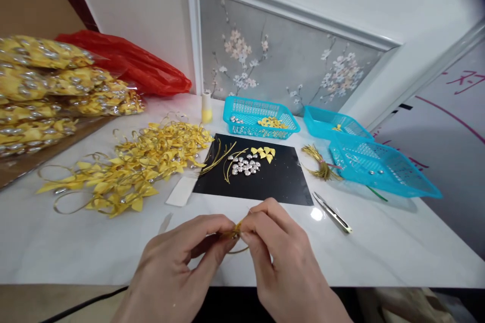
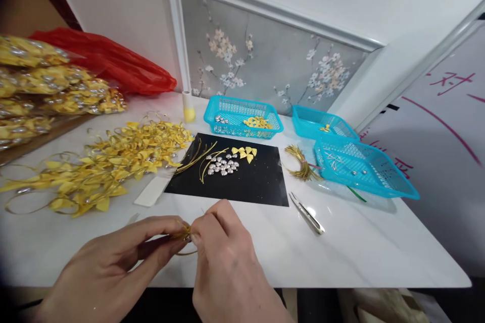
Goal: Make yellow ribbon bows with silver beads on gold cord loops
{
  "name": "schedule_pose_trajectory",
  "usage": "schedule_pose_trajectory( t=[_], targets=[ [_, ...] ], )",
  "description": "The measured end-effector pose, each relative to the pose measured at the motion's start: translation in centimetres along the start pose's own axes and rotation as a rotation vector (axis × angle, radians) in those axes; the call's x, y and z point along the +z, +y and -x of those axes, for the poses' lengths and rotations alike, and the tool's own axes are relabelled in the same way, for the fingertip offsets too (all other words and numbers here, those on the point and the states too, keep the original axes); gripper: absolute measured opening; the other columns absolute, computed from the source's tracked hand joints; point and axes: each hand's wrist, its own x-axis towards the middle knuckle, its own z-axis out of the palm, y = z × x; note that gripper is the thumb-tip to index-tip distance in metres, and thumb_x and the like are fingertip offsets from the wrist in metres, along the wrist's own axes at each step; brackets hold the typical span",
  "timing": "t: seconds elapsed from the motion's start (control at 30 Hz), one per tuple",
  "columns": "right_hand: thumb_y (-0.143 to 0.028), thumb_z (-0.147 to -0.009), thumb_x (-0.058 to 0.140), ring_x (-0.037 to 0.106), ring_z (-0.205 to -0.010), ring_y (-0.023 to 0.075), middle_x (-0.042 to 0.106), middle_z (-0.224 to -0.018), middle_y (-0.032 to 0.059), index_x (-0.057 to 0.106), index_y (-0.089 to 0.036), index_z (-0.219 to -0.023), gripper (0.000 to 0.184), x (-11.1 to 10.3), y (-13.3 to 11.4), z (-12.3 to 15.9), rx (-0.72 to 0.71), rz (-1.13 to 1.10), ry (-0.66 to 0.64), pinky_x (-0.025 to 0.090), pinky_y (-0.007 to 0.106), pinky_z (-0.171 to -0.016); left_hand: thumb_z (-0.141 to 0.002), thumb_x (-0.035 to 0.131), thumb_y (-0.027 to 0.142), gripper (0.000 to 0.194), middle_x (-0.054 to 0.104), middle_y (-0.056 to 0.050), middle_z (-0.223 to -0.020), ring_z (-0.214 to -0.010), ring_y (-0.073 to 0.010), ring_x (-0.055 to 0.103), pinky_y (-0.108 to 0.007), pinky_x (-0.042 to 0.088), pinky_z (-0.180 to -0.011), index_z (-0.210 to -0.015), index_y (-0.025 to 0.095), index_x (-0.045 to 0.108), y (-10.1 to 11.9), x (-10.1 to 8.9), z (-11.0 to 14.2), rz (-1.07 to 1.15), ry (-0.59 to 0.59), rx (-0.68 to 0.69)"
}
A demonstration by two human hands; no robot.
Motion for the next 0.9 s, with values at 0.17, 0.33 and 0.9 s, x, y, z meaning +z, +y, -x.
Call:
schedule_pose_trajectory(
  t=[0.17, 0.33, 0.9],
  targets=[
    [0.002, -0.088, 0.040, 0.055, -0.073, 0.0135, 0.049, -0.089, 0.0003, 0.049, -0.021, -0.084, 0.024, -0.18, -0.22, -0.09, 0.017, 0.019, -0.016, 0.046, 0.029, -0.069, -0.079, 0.069, 0.024, 0.012, 0.080, 0.010, -0.072, -0.059, -0.0132, 0.074, -0.014, 0.056, -0.059, -0.077, 0.034, 0.076, 0.20, 0.11, -0.16, -0.059, 0.084, 0.060],
    [0.001, -0.088, 0.039, 0.055, -0.074, 0.0144, 0.049, -0.089, 0.0006, 0.047, -0.021, -0.083, 0.024, -0.34, -0.22, -0.01, 0.051, 0.049, -0.045, 0.046, 0.031, -0.070, -0.082, 0.065, 0.020, 0.016, 0.082, 0.009, -0.079, -0.067, -0.0125, 0.076, -0.012, 0.056, -0.064, -0.082, 0.032, 0.076, 0.03, 0.09, -0.27, -0.073, 0.032, 0.130],
    [0.001, -0.090, 0.039, 0.057, -0.075, 0.0172, 0.053, -0.089, 0.0056, 0.053, -0.018, -0.084, 0.024, 0.30, -0.95, 0.06, -0.010, 0.165, -0.001, 0.052, 0.032, -0.070, -0.080, 0.066, 0.024, 0.015, 0.081, 0.010, -0.080, -0.068, -0.0110, 0.076, -0.011, 0.058, -0.068, -0.078, 0.034, 0.077, -0.40, 0.15, 0.08, -0.061, 0.116, 0.108]
  ],
)
